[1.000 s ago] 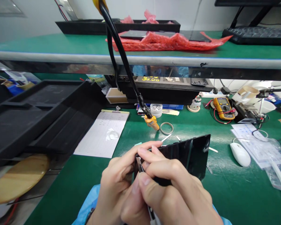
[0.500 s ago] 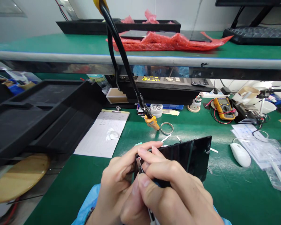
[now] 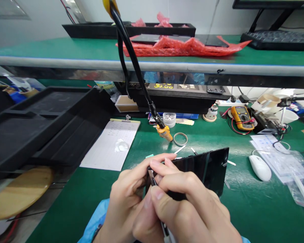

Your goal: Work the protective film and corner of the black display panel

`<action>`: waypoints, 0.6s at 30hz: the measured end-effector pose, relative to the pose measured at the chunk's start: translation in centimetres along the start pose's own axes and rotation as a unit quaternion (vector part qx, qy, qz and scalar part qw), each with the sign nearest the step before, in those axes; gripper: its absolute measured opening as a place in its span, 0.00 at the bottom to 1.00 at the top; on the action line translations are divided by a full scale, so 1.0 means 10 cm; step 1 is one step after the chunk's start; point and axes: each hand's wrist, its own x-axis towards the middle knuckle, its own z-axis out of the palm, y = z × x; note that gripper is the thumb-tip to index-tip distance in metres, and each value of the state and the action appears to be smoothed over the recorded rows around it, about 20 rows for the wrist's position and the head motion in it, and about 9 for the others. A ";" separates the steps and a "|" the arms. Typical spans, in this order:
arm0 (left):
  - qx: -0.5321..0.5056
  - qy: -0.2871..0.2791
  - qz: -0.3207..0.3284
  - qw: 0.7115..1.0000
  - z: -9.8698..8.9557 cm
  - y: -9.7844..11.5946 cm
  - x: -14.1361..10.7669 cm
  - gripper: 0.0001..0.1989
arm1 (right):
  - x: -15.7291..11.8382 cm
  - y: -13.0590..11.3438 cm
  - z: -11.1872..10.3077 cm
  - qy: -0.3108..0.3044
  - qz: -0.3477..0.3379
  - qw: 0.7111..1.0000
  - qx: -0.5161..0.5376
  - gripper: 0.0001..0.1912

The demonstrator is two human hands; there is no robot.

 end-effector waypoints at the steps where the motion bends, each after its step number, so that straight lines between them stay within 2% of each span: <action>1: -0.001 0.000 -0.001 1.000 -0.01 0.00 0.00 0.13 | 0.00 -0.01 0.00 0.007 0.005 1.000 0.000 0.14; 5: -0.007 0.001 -0.005 1.000 -0.02 -0.02 0.02 0.13 | 0.01 -0.01 -0.01 0.015 0.002 1.000 0.003 0.15; 11: 0.002 0.001 0.001 1.000 -0.02 0.00 0.03 0.13 | 0.04 0.02 -0.03 -0.017 -0.017 1.000 0.005 0.16; 18: 0.005 0.005 0.007 1.000 -0.01 0.02 0.03 0.13 | 0.02 0.00 0.03 0.013 0.013 1.000 0.004 0.16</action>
